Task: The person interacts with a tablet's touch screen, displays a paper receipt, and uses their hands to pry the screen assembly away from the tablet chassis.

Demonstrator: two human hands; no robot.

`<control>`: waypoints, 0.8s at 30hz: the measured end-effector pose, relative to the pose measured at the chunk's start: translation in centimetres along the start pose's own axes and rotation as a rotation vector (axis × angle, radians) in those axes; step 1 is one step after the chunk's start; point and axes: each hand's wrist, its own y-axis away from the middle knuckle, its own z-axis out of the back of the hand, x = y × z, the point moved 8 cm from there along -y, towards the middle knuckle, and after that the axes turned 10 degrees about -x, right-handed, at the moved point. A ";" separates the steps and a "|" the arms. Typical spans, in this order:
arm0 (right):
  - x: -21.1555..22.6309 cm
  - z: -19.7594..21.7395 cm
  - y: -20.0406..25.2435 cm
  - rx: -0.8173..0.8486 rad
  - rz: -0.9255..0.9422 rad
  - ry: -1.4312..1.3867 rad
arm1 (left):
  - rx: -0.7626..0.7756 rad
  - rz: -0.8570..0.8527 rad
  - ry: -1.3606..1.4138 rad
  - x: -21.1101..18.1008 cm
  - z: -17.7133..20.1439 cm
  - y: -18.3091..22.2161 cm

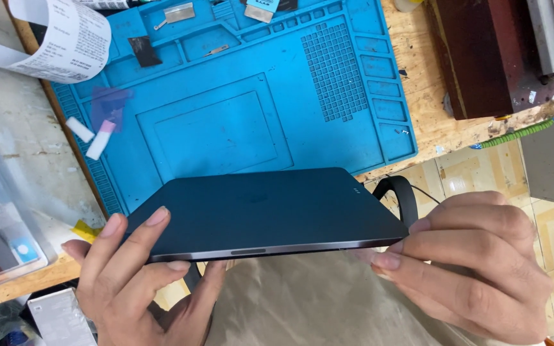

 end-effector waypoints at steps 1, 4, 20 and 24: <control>0.4 0.0 -0.1 -0.001 0.003 -0.006 | -0.002 0.002 -0.006 -0.1 0.1 -0.1; 0.7 -0.6 -0.4 0.059 -0.051 0.029 | 0.016 0.005 0.000 -0.4 -0.1 -0.3; 3.6 -3.9 -1.0 0.304 0.024 -0.007 | -0.133 0.012 0.054 -0.4 1.1 -0.4; 2.9 -4.3 0.2 0.357 0.167 -0.045 | -0.256 0.016 0.226 0.0 2.1 -0.6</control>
